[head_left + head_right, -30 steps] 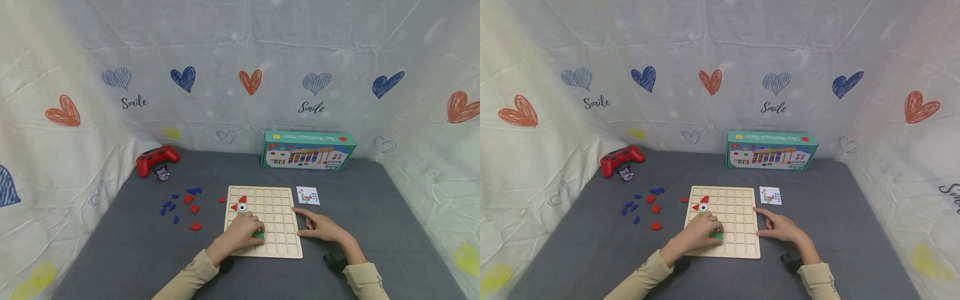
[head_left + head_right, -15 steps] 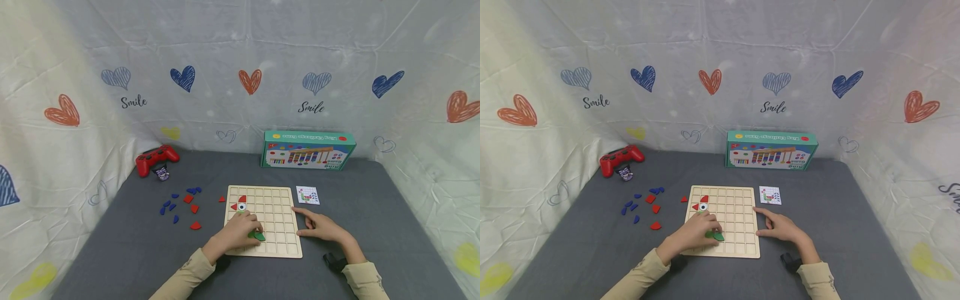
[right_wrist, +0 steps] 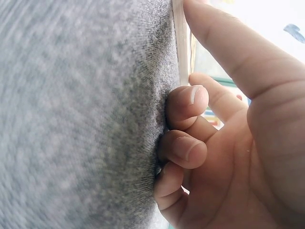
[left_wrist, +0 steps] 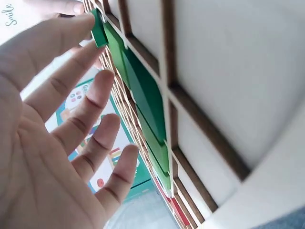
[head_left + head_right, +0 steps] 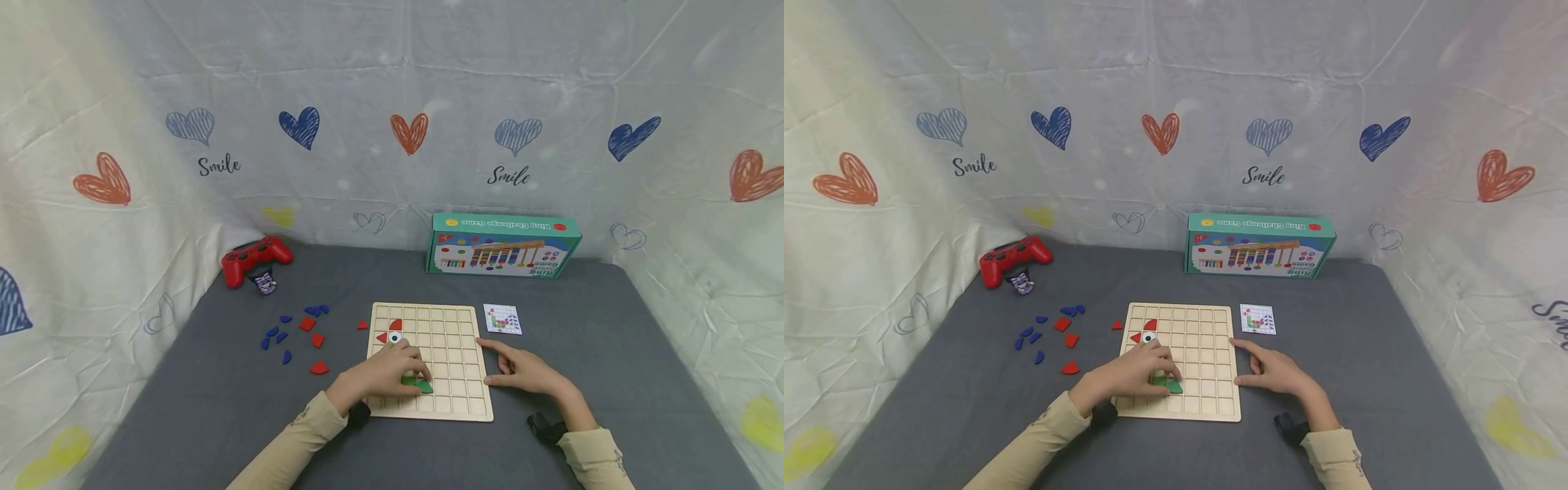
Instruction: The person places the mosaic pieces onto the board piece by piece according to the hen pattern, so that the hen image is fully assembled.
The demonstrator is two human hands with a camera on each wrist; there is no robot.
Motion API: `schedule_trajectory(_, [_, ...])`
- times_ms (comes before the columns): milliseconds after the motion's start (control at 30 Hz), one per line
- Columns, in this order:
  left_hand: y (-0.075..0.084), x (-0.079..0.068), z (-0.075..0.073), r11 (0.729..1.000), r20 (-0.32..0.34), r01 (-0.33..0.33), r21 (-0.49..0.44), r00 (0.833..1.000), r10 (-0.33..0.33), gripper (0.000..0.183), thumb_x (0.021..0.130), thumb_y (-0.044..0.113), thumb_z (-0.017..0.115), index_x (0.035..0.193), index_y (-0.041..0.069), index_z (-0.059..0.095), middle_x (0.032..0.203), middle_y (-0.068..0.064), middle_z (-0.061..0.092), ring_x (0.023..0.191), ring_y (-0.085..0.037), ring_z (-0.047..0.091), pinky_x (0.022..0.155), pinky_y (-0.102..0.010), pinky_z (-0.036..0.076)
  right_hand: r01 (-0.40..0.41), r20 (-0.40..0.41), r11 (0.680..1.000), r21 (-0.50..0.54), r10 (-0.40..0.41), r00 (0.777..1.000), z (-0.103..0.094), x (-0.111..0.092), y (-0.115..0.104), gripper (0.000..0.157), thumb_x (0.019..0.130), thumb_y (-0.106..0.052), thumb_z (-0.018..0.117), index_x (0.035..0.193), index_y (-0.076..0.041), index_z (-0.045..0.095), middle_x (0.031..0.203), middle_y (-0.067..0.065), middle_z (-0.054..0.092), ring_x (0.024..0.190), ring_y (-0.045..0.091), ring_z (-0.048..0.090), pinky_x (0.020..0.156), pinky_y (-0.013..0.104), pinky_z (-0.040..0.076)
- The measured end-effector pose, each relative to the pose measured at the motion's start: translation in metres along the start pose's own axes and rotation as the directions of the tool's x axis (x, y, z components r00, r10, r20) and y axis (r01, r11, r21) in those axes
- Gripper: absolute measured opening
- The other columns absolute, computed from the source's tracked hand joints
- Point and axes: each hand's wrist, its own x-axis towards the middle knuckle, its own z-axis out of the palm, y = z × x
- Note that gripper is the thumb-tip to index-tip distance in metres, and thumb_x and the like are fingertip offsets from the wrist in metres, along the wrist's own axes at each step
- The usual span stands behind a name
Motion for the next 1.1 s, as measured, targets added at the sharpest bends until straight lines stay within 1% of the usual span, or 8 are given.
schedule_trajectory(200, [-0.006,0.004,0.001,0.998,0.056,0.004,-0.056,0.998,-0.001,0.019,0.083,0.038,0.067,0.102,0.034,0.067,0.09,0.013,0.054,0.086,-0.003,0.037,0.074,-0.022,0.034,0.016,0.003,1.0,0.005,-0.016,1.0,0.0,-0.001,0.0,0.071,0.082,-0.038,0.067,0.142,-0.013,0.037,0.063,-0.008,0.042,0.049,0.0,0.032,0.049,0.018,0.029])
schedule_trajectory(367, [-0.007,0.007,0.002,0.997,0.067,0.012,-0.072,0.998,-0.007,0.015,0.083,0.037,0.068,0.098,0.035,0.066,0.088,0.014,0.052,0.088,-0.003,0.037,0.075,-0.024,0.035,0.017,0.004,1.0,0.0,-0.017,1.0,0.0,0.0,0.0,0.071,0.083,-0.039,0.067,0.142,-0.013,0.037,0.063,-0.008,0.042,0.049,0.0,0.032,0.049,0.018,0.029])
schedule_trajectory(533, [-0.006,0.007,0.002,0.999,0.04,0.02,-0.039,0.999,-0.018,0.014,0.082,0.037,0.068,0.095,0.034,0.066,0.092,0.013,0.053,0.091,-0.005,0.038,0.076,-0.025,0.035,0.013,0.001,1.0,-0.009,-0.013,1.0,0.0,0.0,0.0,0.071,0.082,-0.04,0.067,0.142,-0.014,0.038,0.063,-0.009,0.042,0.049,0.0,0.032,0.049,0.018,0.029])
schedule_trajectory(667, [-0.003,0.007,0.001,0.999,0.001,0.041,0.018,0.999,-0.041,0.015,0.081,0.041,0.069,0.093,0.032,0.067,0.095,0.012,0.055,0.093,-0.006,0.04,0.078,-0.028,0.037,0.015,0.002,1.0,-0.004,-0.015,1.0,0.0,0.0,0.0,0.071,0.083,-0.039,0.067,0.142,-0.013,0.037,0.063,-0.009,0.042,0.049,0.0,0.032,0.049,0.018,0.029])
schedule_trajectory(833, [0.002,0.006,0.001,0.995,-0.049,0.077,0.063,0.996,-0.074,0.019,0.078,0.046,0.07,0.089,0.03,0.067,0.089,0.011,0.054,0.085,-0.006,0.038,0.076,-0.028,0.036,0.016,0.004,1.0,-0.005,-0.016,1.0,0.001,-0.001,0.0,0.071,0.083,-0.039,0.067,0.142,-0.013,0.037,0.063,-0.008,0.043,0.049,0.0,0.032,0.049,0.018,0.029])
schedule_trajectory(967, [0.007,0.004,0.002,0.993,-0.084,0.087,0.084,0.993,-0.08,0.023,0.075,0.049,0.071,0.086,0.029,0.067,0.085,0.01,0.053,0.08,-0.006,0.036,0.073,-0.027,0.034,0.022,-0.002,1.0,-0.005,-0.022,1.0,0.0,-0.001,0.0,0.071,0.082,-0.037,0.068,0.142,-0.012,0.037,0.063,-0.008,0.043,0.049,0.0,0.032,0.048,0.018,0.029])
schedule_trajectory(1100, [0.01,0.003,0.003,0.988,-0.097,0.101,0.119,0.991,-0.09,0.025,0.073,0.05,0.072,0.084,0.029,0.066,0.083,0.01,0.052,0.078,-0.006,0.036,0.074,-0.028,0.034,0.022,-0.005,1.0,-0.005,-0.022,1.0,0.0,-0.001,-0.001,0.071,0.082,-0.036,0.068,0.141,-0.011,0.038,0.063,-0.008,0.042,0.049,0.0,0.032,0.048,0.018,0.028])
